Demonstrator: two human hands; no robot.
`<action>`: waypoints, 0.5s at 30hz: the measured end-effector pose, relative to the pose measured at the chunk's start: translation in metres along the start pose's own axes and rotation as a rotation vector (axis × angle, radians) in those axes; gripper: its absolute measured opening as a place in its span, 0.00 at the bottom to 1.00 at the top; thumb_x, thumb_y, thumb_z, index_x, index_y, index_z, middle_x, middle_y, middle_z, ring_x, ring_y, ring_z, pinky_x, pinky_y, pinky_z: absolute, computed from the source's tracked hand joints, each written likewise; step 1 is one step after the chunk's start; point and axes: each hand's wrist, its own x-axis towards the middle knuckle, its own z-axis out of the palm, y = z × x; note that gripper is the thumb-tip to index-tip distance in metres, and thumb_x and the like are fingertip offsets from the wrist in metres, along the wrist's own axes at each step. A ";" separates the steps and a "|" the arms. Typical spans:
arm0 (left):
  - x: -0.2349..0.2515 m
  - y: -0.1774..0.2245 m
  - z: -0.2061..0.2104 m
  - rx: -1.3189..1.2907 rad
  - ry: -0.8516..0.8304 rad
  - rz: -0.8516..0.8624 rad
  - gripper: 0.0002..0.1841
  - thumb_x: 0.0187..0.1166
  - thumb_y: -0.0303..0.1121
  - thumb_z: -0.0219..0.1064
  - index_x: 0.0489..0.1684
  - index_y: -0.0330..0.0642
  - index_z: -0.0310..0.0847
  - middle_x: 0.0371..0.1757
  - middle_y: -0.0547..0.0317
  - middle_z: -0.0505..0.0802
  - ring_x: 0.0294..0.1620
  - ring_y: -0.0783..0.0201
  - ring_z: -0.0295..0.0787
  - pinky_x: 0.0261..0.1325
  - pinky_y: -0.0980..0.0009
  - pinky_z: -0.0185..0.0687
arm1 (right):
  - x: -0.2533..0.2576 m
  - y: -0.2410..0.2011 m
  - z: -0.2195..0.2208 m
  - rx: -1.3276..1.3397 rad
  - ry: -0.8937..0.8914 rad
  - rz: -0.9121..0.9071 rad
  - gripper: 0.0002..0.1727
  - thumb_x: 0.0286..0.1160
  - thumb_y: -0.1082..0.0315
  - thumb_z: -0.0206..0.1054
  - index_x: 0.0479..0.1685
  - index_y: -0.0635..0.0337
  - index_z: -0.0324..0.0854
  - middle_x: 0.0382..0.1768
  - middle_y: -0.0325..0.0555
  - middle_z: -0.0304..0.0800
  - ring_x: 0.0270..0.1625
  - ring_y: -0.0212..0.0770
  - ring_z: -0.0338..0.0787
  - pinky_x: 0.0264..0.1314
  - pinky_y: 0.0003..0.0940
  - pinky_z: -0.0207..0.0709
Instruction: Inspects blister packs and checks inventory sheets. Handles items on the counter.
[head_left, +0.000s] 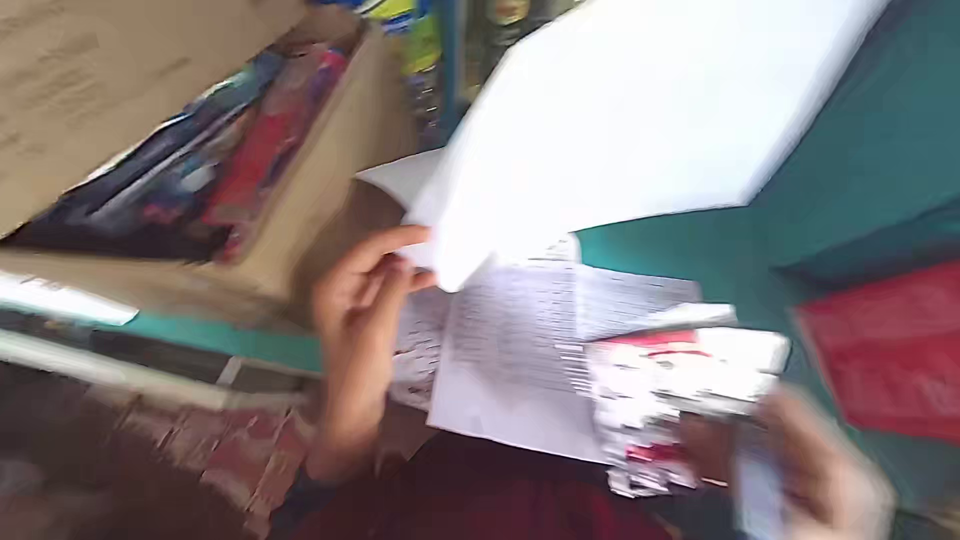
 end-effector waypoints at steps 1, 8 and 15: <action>0.002 -0.001 0.000 -0.017 -0.006 -0.007 0.16 0.83 0.22 0.55 0.61 0.42 0.86 0.55 0.72 0.94 0.50 0.73 0.92 0.55 0.72 0.91 | 0.006 0.009 0.015 -0.024 -0.050 -0.002 0.20 0.84 0.61 0.65 0.73 0.51 0.76 0.59 0.22 0.90 0.60 0.10 0.85 0.63 0.12 0.80; 0.022 -0.007 -0.010 -0.101 -0.095 -0.070 0.24 0.81 0.34 0.62 0.78 0.46 0.74 0.61 0.73 0.90 0.54 0.76 0.89 0.56 0.79 0.86 | 0.009 0.036 0.036 -0.222 -0.142 -0.016 0.16 0.80 0.63 0.65 0.58 0.65 0.80 0.45 0.49 0.92 0.54 0.43 0.89 0.74 0.52 0.69; 0.023 -0.008 -0.003 -0.135 -0.065 -0.067 0.38 0.83 0.34 0.62 0.90 0.33 0.46 0.88 0.59 0.69 0.82 0.66 0.74 0.84 0.70 0.69 | -0.018 0.053 0.007 -0.188 -0.163 0.036 0.23 0.81 0.54 0.64 0.66 0.60 0.79 0.54 0.37 0.93 0.65 0.23 0.84 0.87 0.40 0.56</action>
